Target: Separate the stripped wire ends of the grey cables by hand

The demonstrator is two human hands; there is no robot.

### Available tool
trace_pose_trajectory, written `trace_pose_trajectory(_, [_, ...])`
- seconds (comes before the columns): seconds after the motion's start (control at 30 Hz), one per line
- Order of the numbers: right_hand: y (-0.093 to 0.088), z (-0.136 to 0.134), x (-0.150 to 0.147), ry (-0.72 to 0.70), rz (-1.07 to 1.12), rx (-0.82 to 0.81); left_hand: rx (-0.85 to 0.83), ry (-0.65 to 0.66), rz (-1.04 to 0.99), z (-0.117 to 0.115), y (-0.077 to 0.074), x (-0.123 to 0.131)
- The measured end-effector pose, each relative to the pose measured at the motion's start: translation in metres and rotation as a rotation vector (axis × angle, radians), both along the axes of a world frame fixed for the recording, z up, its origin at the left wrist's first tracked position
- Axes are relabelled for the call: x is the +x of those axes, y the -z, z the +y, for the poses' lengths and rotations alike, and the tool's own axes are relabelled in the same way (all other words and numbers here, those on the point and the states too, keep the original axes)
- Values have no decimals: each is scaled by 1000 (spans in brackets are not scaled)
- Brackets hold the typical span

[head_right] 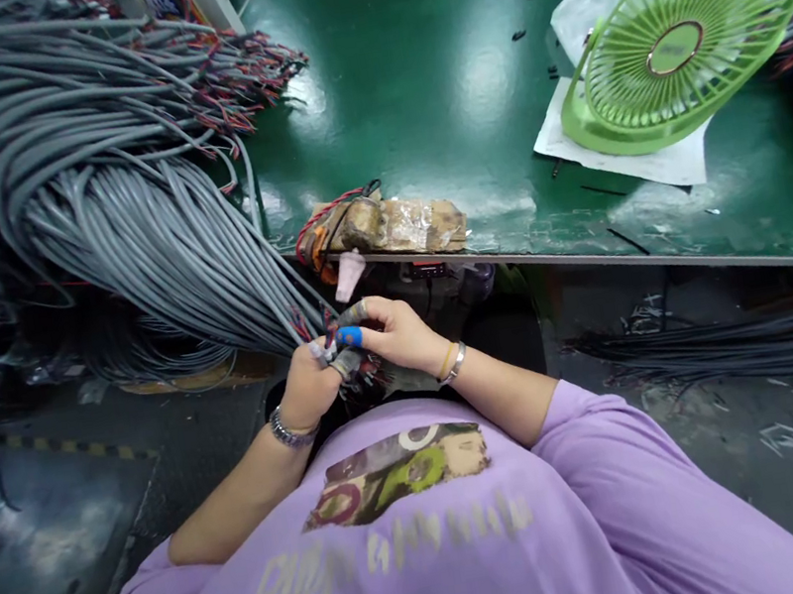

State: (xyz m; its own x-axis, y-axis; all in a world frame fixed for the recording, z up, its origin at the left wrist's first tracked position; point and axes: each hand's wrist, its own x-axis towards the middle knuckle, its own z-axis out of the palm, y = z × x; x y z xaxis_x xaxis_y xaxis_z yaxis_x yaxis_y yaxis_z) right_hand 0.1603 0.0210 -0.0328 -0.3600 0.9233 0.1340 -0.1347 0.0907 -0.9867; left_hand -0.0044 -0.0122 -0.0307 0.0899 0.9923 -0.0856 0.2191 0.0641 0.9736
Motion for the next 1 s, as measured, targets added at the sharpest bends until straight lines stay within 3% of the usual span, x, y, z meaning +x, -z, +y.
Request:
trace_pose_trajectory(0.23, [5,-7,-2,-60,228,-280,-29,-21,-222,0,12,-2])
trace_pose_trajectory(0.37, [5,-9,-6,-34,250,-346,-26,22,-160,-1,11,-5])
trace_pose_trajectory(0.53, [7,-8,-10,-80,181,-378,100,65,28,-10,8,-12])
trace_pose_trajectory(0.63, [9,-6,-11,-57,123,-368,121,84,19,-13,12,-14])
trace_pose_trajectory(0.87, [15,-7,-7,77,111,-308,56,-237,-354,-6,20,-1])
trace_pose_trajectory(1.0, [16,-14,-3,48,64,-195,17,-297,-458,-4,15,5])
